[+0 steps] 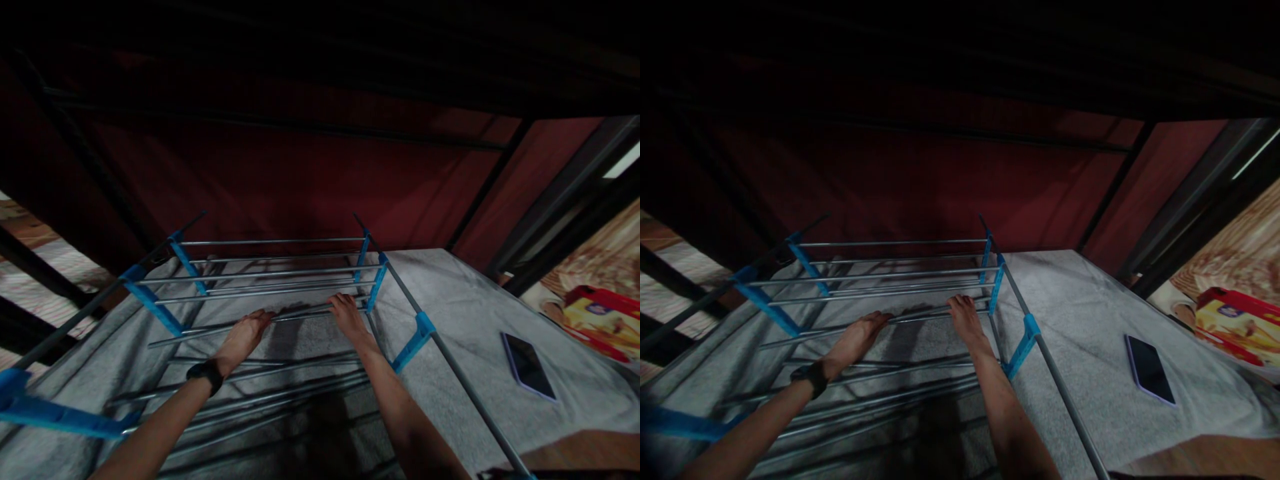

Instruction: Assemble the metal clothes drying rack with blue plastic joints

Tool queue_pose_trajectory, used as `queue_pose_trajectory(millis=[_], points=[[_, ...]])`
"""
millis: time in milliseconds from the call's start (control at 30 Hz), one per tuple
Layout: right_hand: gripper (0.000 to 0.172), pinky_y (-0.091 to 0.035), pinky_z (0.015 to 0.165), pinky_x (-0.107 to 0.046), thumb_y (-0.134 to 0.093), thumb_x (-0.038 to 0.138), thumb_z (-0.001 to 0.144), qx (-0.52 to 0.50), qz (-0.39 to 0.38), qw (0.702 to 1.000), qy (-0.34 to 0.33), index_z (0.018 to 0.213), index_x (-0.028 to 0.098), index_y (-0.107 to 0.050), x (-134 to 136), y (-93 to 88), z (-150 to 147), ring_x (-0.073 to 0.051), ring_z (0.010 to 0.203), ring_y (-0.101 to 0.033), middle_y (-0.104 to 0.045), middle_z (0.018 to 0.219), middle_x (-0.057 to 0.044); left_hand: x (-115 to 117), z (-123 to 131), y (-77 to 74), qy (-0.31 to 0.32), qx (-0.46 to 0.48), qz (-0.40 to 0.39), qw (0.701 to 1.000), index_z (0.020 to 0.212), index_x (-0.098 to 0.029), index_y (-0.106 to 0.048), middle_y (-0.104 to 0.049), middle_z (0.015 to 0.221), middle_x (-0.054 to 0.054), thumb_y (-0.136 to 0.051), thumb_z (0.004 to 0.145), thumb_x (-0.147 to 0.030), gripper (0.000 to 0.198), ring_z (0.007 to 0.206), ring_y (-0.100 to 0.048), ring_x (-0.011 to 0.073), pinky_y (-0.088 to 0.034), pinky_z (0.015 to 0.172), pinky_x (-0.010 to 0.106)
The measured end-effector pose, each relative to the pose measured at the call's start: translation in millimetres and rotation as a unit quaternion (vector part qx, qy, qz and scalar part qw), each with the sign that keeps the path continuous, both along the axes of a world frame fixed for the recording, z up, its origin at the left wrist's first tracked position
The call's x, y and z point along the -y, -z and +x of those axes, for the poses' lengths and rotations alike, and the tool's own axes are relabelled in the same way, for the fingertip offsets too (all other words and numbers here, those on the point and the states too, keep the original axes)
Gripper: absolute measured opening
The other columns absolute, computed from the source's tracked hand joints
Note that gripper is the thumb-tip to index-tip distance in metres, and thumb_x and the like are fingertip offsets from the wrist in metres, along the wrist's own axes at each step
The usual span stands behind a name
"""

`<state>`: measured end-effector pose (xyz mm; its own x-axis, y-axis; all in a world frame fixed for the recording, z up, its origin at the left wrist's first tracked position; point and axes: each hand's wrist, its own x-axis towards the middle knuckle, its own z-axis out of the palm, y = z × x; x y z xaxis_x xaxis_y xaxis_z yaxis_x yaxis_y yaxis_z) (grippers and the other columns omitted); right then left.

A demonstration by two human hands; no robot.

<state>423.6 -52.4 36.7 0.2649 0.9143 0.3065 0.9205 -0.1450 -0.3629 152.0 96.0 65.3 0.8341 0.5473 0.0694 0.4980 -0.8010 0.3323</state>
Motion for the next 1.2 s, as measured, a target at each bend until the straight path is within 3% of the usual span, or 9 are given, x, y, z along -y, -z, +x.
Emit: queue_pose_trajectory(millis=[233,367,467,600,667,867,1033,1200], points=[[0.024,-0.045,0.099,-0.038,-0.055,0.010,0.091,-0.035,0.026,0.999,-0.001,0.109,0.022,-0.066,0,3.1,2,-0.023,0.111,-0.056,-0.067,0.113,-0.006,-8,3,2.8,0.002,0.005,-0.001,1.000,0.134,-0.017,-0.063,-0.069,0.112,0.015,-0.031,0.100,-0.023,0.046,0.101,-0.068,0.0263,-0.051,0.091,0.037],[0.033,-0.045,0.104,-0.041,-0.047,0.010,0.091,-0.074,0.108,0.991,0.031,0.116,0.023,-0.065,9,12.8,-6,-0.023,0.115,-0.056,-0.064,0.119,-0.008,-12,4,6.5,0.001,0.034,-0.009,0.999,0.130,-0.017,-0.066,-0.069,0.109,0.014,-0.035,0.099,-0.022,0.044,0.098,-0.068,0.0250,-0.051,0.092,0.037],[0.038,-0.043,0.107,-0.043,-0.041,0.012,0.090,-0.114,0.204,0.964,0.130,0.120,0.021,-0.061,25,26.6,-4,-0.023,0.120,-0.055,-0.061,0.123,-0.012,-14,5,9.1,0.007,0.060,-0.018,0.998,0.127,-0.018,-0.068,-0.070,0.105,0.013,-0.039,0.098,-0.022,0.041,0.097,-0.067,0.0241,-0.052,0.093,0.037],[0.045,-0.040,0.111,-0.044,-0.039,0.020,0.086,-0.209,0.266,0.872,0.354,0.129,0.016,-0.053,47,46.5,22,-0.026,0.128,-0.050,-0.057,0.129,-0.017,-15,3,14.7,0.022,0.074,-0.023,0.997,0.126,-0.018,-0.069,-0.070,0.102,0.013,-0.039,0.098,-0.021,0.041,0.096,-0.067,0.0236,-0.053,0.091,0.036],[0.054,-0.040,0.112,-0.044,-0.037,0.024,0.085,-0.255,0.264,0.839,0.402,0.136,0.013,-0.048,53,53.9,38,-0.027,0.133,-0.048,-0.053,0.137,-0.018,-16,2,19.7,0.028,0.081,-0.023,0.996,0.125,-0.018,-0.069,-0.070,0.102,0.013,-0.038,0.098,-0.021,0.041,0.095,-0.068,0.0233,-0.054,0.090,0.035],[0.066,-0.040,0.114,-0.044,-0.033,0.027,0.082,-0.344,0.256,0.847,0.314,0.143,0.009,-0.049,47,63.6,55,-0.024,0.134,-0.051,-0.054,0.146,-0.015,-17,2,29.7,0.027,0.083,-0.013,0.996,0.124,-0.018,-0.069,-0.070,0.100,0.012,-0.038,0.099,-0.022,0.040,0.093,-0.067,0.0227,-0.054,0.087,0.034],[0.069,-0.033,0.118,-0.040,-0.035,0.026,0.080,-0.372,0.255,0.847,0.281,0.146,0.007,-0.048,41,64.2,48,-0.022,0.135,-0.049,-0.057,0.143,-0.014,-16,4,18.9,0.030,0.070,0.017,0.997,0.125,-0.018,-0.069,-0.068,0.100,0.012,-0.037,0.098,-0.016,0.042,0.093,-0.066,0.0223,-0.053,0.090,0.035],[0.068,-0.032,0.119,-0.041,-0.038,0.027,0.081,-0.386,0.260,0.843,0.267,0.145,0.009,-0.049,45,66.2,46,-0.023,0.137,-0.048,-0.059,0.141,-0.013,-18,8,13.1,0.041,0.042,0.050,0.997,0.127,-0.017,-0.068,-0.069,0.102,0.012,-0.035,0.087,0.001,0.055,0.096,-0.066,0.0230,-0.051,0.095,0.037]])
